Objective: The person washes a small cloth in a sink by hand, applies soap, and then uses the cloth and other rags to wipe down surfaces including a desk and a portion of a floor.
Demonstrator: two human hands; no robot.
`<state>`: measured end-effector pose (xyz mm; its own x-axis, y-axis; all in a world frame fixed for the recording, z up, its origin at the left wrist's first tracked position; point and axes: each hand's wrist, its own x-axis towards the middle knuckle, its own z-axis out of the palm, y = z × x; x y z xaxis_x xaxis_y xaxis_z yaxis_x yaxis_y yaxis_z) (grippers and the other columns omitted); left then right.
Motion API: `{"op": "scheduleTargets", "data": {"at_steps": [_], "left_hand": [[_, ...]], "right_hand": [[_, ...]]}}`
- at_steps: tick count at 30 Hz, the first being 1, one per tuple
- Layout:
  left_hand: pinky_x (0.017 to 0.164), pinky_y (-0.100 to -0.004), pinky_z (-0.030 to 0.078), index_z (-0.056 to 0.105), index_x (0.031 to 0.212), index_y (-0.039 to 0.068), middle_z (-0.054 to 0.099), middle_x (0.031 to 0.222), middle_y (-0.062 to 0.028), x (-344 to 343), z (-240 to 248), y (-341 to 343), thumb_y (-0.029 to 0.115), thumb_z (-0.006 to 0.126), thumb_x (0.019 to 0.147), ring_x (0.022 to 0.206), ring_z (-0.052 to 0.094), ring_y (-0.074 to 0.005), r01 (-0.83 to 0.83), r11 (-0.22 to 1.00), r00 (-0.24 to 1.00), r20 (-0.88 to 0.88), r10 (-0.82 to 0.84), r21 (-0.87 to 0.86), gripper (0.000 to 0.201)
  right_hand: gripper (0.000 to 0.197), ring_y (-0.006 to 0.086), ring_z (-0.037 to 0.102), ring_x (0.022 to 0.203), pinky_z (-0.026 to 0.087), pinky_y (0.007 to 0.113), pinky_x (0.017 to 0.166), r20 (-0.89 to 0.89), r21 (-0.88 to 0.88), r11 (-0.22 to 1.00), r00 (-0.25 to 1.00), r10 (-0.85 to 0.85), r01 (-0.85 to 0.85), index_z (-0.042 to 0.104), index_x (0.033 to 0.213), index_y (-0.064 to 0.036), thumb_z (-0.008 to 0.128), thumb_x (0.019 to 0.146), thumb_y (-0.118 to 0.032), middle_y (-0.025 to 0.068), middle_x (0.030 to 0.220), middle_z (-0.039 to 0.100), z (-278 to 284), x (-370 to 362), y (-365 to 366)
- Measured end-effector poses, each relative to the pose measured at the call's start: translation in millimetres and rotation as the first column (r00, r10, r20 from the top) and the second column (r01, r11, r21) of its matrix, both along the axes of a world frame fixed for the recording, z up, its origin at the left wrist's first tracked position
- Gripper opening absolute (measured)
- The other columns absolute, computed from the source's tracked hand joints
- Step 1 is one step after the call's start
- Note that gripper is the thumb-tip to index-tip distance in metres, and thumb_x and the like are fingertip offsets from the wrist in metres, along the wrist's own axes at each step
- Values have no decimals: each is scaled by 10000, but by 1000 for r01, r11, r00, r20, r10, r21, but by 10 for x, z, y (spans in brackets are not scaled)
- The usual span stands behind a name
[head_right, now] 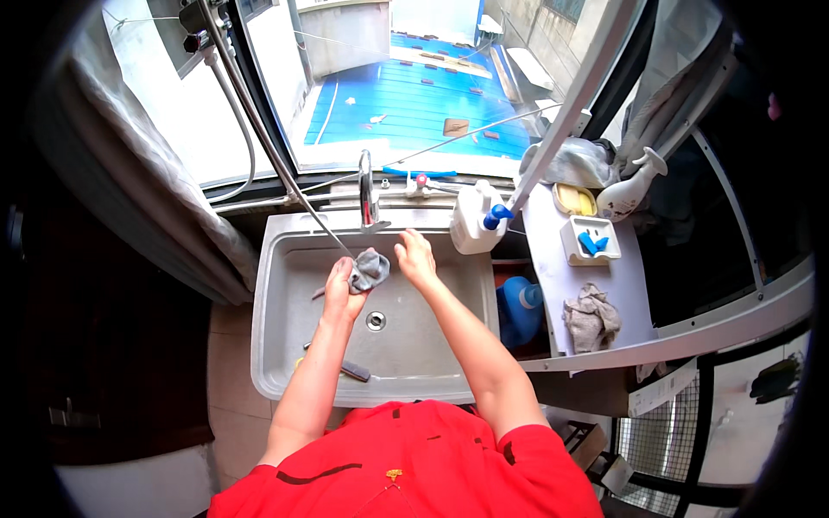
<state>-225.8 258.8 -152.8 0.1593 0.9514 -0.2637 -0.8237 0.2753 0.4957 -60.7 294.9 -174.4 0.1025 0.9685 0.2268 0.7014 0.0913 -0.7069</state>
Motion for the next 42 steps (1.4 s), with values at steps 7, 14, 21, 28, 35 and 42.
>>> {"op": "scheduleTargets", "data": {"at_steps": [7,14,21,28,35,42], "left_hand": [[905,-489,404,414,1049,87,490,1213,-215,-258,-44,319,193,364,945,1089,504,-322,147,989,985,96,-144,-22,157],[931,-469,390,455,1000,77,473,1233,-223,-344,-273,531,202,355,945,1108,489,-321,215,977,963,173,-209,-17,169],[914,-435,406,455,1058,67,520,1174,-183,-235,-309,592,205,378,939,1072,511,-279,239,970,949,219,-225,-37,198],[832,-360,437,492,1007,76,561,988,-60,-138,-353,528,190,443,916,934,544,-202,191,981,974,131,-186,-28,154],[964,-352,327,401,1260,41,450,1232,-192,535,-333,113,91,495,818,1160,421,-312,252,807,224,-844,488,534,455],[981,-343,311,489,1193,33,521,1177,-112,391,-498,267,66,396,862,1109,460,-225,165,859,529,-779,338,485,345]], "right_hand": [[471,340,371,1209,289,382,1014,69,44,998,997,-37,34,421,1237,-28,550,814,-189,192,1293,406,-259,-185,469],[474,346,447,1108,354,389,943,31,-22,999,999,41,-40,434,1218,-36,575,774,-126,194,1171,487,-140,-364,536],[323,276,534,1028,410,329,876,-168,-103,990,983,73,-91,511,1138,-31,511,819,-82,151,1092,559,-225,-351,397],[382,148,561,927,451,319,796,-952,-304,884,88,-292,-356,513,1128,-35,438,917,-344,42,1010,592,8,-513,20],[269,205,571,909,462,356,820,-956,-255,951,-104,-275,-172,536,1077,-12,477,894,-200,94,1008,591,-233,-462,-41],[230,214,573,862,471,352,776,-895,-411,906,-141,-423,-104,556,1017,-27,454,900,-197,109,978,592,-83,-628,-185]]}}
